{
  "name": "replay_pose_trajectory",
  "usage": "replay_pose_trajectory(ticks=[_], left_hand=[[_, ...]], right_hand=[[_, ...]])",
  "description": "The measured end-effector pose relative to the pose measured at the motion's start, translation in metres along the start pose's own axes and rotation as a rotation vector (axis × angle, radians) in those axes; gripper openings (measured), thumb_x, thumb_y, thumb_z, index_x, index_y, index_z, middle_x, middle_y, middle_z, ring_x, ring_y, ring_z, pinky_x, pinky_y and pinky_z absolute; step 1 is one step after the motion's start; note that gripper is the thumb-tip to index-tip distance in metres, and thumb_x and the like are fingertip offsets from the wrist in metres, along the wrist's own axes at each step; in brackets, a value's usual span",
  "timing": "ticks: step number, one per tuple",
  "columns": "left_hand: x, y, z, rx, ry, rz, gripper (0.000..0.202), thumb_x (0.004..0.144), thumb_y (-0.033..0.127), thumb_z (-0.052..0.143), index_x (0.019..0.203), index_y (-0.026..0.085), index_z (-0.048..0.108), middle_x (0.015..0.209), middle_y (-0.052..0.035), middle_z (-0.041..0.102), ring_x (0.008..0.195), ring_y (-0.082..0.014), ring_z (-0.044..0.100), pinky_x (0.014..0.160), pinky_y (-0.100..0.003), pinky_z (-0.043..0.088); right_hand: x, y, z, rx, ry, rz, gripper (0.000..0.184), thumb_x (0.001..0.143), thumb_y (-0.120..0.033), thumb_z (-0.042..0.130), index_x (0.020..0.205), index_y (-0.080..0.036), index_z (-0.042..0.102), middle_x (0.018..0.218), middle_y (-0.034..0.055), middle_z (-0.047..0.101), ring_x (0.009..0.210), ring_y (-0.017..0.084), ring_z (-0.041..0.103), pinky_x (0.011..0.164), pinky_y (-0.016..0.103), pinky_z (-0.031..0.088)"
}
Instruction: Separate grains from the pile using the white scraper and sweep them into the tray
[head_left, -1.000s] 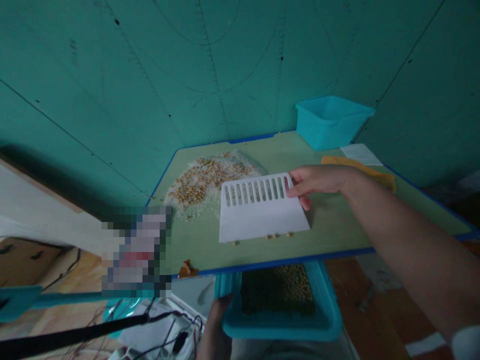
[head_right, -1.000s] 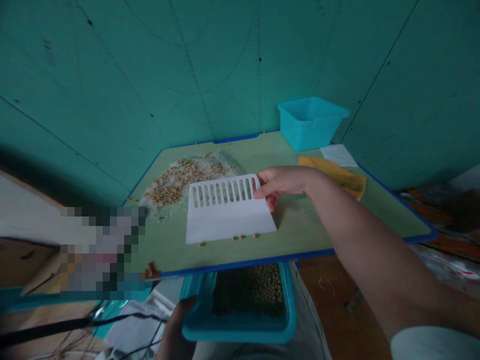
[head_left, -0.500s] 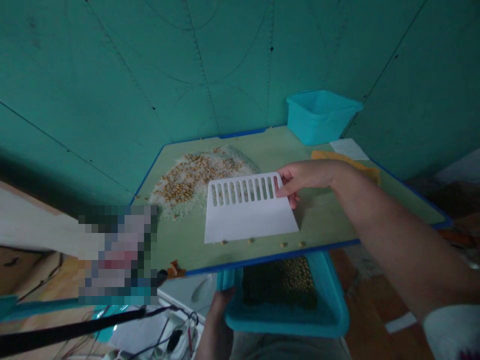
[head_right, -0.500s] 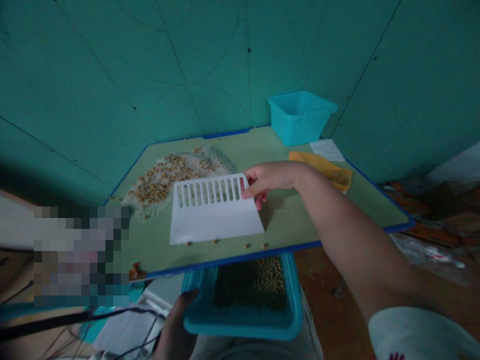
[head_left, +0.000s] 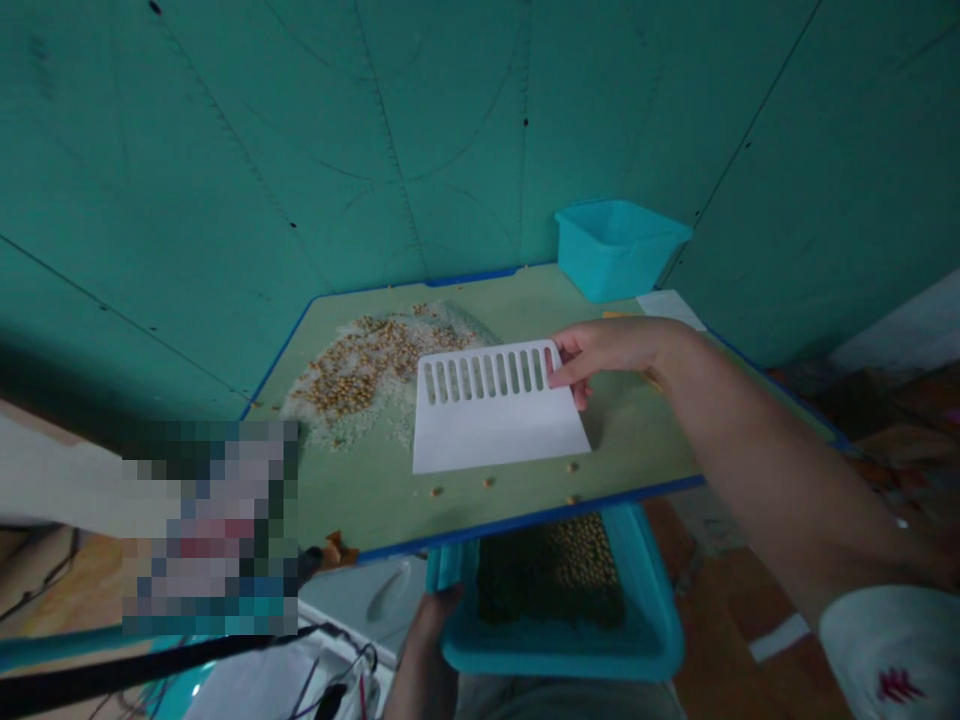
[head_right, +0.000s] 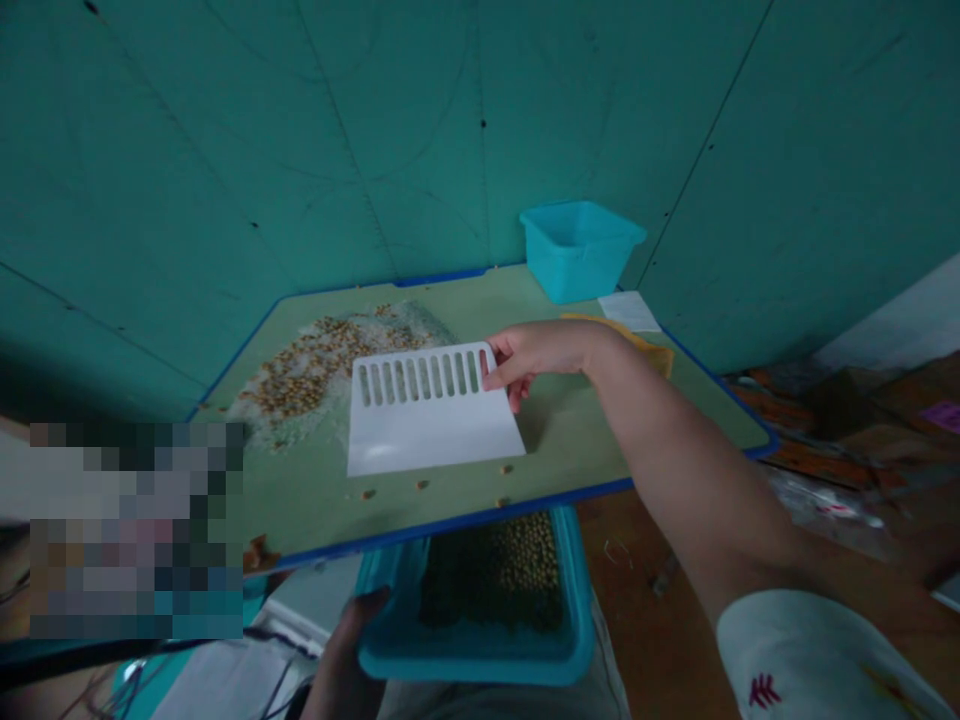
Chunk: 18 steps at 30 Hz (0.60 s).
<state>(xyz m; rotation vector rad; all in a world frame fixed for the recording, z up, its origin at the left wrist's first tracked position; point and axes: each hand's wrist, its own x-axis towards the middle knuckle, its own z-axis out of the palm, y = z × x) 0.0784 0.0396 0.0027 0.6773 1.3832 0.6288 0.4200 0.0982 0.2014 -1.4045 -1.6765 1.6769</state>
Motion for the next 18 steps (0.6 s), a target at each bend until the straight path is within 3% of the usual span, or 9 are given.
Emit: replay_pose_trajectory(ticks=[4,7,13,18], left_hand=[[0.000,-0.003,0.001,-0.085,0.003,-0.025,0.036,0.028,0.019,0.075,0.059,0.031,0.061,0.058,-0.0059,0.071,0.117,-0.0457,0.045,0.085,-0.050,0.046],[0.003,-0.010,-0.002,-0.158,-0.044,-0.124,0.040,0.028,0.021,0.076,0.066,0.028,0.065,0.064,-0.0090,0.073,0.116,-0.0461,0.045,0.085,-0.052,0.046],[0.018,-0.037,0.004,-0.214,0.035,-0.167,0.019,0.035,0.030,0.072,0.052,0.027,0.064,0.052,-0.0073,0.068,0.103,-0.0467,0.055,0.086,-0.053,0.044],[0.019,-0.031,0.009,-0.116,-0.115,-0.109,0.015,0.039,0.027,0.071,0.047,0.029,0.058,0.051,-0.0057,0.066,0.095,-0.0447,0.059,0.079,-0.051,0.048]], right_hand=[[-0.017,0.009,-0.005,0.000,0.088,0.007,0.026,0.069,-0.029,0.067,0.091,-0.017,0.059,0.078,-0.0001,0.065,0.057,0.009,0.060,0.053,0.021,0.047],[-0.041,0.024,-0.004,0.058,0.223,0.014,0.026,0.069,-0.030,0.066,0.090,-0.017,0.058,0.074,-0.0012,0.063,0.055,0.009,0.057,0.053,0.021,0.047],[-0.100,0.043,0.013,0.183,0.557,0.129,0.021,0.076,-0.028,0.059,0.094,-0.018,0.056,0.077,0.0015,0.062,0.052,0.008,0.054,0.051,0.023,0.042],[-0.126,0.052,0.031,0.195,0.676,0.195,0.024,0.069,-0.040,0.066,0.079,-0.020,0.058,0.064,0.0024,0.059,0.047,0.013,0.052,0.048,0.029,0.043]])
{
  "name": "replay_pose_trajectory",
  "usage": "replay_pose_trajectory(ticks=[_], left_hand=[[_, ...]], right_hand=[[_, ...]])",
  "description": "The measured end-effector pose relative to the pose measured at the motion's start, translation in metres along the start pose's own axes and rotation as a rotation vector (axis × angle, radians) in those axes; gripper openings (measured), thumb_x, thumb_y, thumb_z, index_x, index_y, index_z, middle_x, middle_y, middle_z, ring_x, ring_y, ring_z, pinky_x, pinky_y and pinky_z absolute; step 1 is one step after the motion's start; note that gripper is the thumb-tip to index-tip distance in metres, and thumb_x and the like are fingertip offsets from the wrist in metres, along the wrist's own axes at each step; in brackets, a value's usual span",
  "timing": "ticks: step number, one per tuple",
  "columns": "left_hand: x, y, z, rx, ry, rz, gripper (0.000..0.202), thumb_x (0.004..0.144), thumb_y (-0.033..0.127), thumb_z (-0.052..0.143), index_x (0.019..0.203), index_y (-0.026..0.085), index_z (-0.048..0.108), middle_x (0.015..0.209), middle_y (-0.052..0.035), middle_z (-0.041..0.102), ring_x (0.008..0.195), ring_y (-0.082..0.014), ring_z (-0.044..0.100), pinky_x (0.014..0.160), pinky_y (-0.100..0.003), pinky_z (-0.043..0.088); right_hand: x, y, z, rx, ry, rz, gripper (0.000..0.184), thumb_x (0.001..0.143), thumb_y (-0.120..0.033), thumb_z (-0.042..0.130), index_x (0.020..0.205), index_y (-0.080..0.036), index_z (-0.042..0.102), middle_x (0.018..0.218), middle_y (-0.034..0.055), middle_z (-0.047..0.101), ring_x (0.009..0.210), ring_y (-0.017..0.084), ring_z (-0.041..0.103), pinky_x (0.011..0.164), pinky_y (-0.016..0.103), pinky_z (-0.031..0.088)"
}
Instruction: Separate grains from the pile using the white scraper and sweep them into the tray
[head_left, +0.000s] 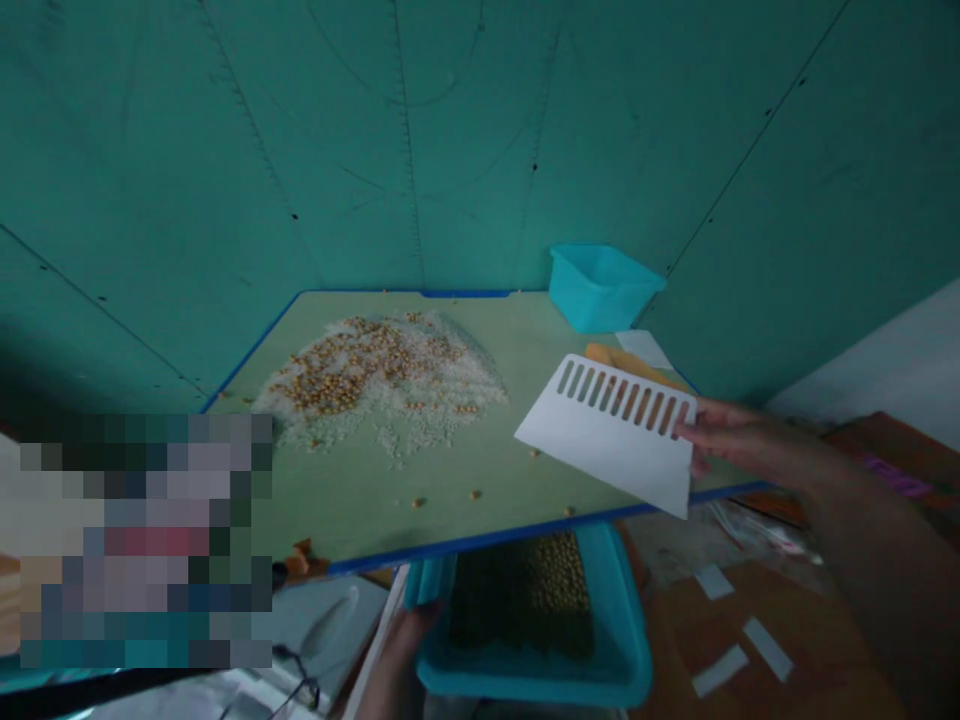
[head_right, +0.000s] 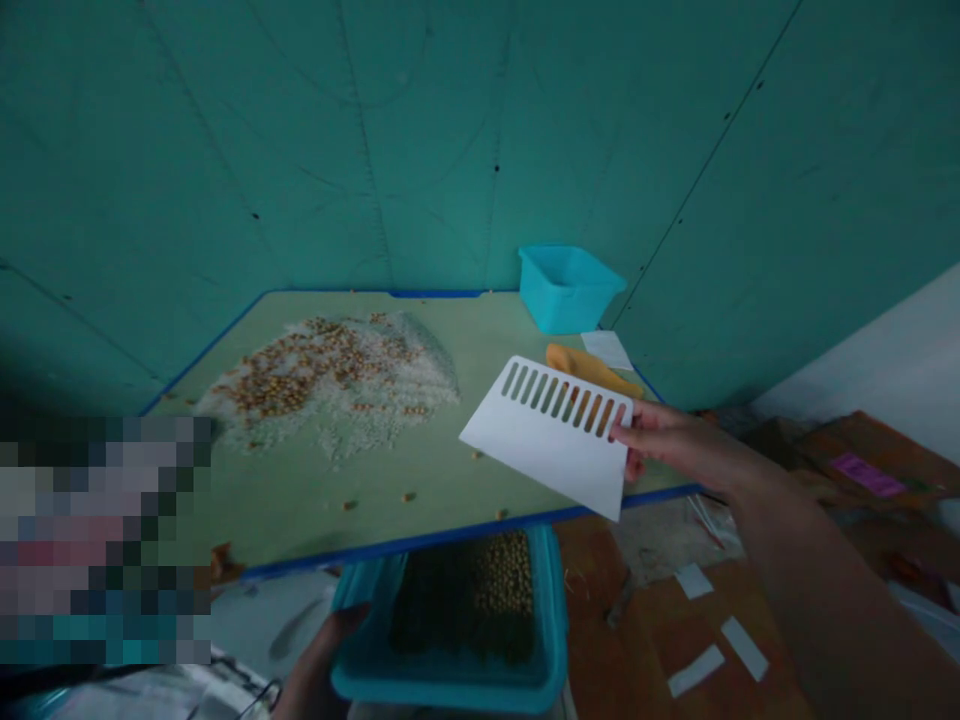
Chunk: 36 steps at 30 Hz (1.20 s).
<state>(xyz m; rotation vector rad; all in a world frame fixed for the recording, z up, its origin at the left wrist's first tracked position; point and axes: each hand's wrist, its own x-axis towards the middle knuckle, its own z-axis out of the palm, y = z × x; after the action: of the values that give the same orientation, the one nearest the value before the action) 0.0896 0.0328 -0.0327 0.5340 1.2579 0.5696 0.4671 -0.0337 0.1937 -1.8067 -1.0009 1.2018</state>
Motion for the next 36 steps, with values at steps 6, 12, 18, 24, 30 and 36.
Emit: replay_pose_trajectory(ticks=[6,12,18,24,30,36], left_hand=[[-0.006,0.017,0.000,0.026,-0.039,0.011,0.028,0.031,0.017,0.073,0.047,0.031,0.053,0.045,-0.0016,0.063,0.094,-0.0450,0.058,0.071,-0.047,0.052],[-0.015,0.025,-0.004,0.003,-0.017,-0.019,0.030,0.027,0.019,0.075,0.044,0.030,0.054,0.044,-0.0012,0.064,0.078,-0.0396,0.064,0.064,-0.041,0.054],[-0.026,0.033,-0.010,0.022,0.006,-0.030,0.031,0.019,0.022,0.079,0.029,0.029,0.050,0.029,0.0018,0.055,0.037,-0.0252,0.053,0.040,-0.038,0.051],[-0.036,0.025,-0.026,-0.050,0.172,0.173,0.014,0.042,0.026,0.074,0.044,0.031,0.060,0.040,0.0023,0.063,0.063,-0.0325,0.065,0.057,-0.039,0.053],[-0.047,0.024,-0.040,-0.159,0.280,0.198,0.014,0.038,0.025,0.077,0.042,0.029,0.064,0.043,0.0056,0.068,0.044,-0.0231,0.060,0.045,-0.032,0.050],[-0.054,0.031,-0.051,-0.185,0.291,0.241,0.010,0.044,0.025,0.073,0.043,0.026,0.063,0.043,0.0016,0.067,0.037,-0.0224,0.057,0.041,-0.034,0.050]], right_hand=[[-0.010,0.019,0.015,0.092,-0.063,0.041,0.019,0.071,-0.040,0.064,0.078,-0.024,0.060,0.070,0.0018,0.062,0.051,0.013,0.055,0.046,0.026,0.043],[-0.023,0.032,0.041,0.127,-0.169,0.043,0.022,0.074,-0.047,0.061,0.077,-0.025,0.061,0.063,0.0005,0.062,0.046,0.013,0.055,0.045,0.025,0.045],[-0.040,0.032,0.052,0.130,-0.122,0.077,0.038,0.067,-0.055,0.064,0.083,-0.020,0.062,0.061,0.0026,0.061,0.043,0.012,0.054,0.042,0.024,0.043],[-0.029,0.035,0.044,0.166,0.036,0.008,0.038,0.063,-0.055,0.067,0.081,-0.022,0.061,0.066,0.0043,0.060,0.051,0.016,0.054,0.041,0.026,0.042],[0.008,0.012,0.059,0.097,-0.102,-0.045,0.029,0.072,-0.049,0.063,0.079,-0.022,0.057,0.063,-0.0001,0.059,0.049,0.012,0.053,0.046,0.025,0.042],[0.031,-0.017,0.077,0.009,-0.329,-0.108,0.032,0.073,-0.048,0.063,0.084,-0.019,0.056,0.064,-0.0008,0.060,0.047,0.010,0.054,0.047,0.023,0.039]])
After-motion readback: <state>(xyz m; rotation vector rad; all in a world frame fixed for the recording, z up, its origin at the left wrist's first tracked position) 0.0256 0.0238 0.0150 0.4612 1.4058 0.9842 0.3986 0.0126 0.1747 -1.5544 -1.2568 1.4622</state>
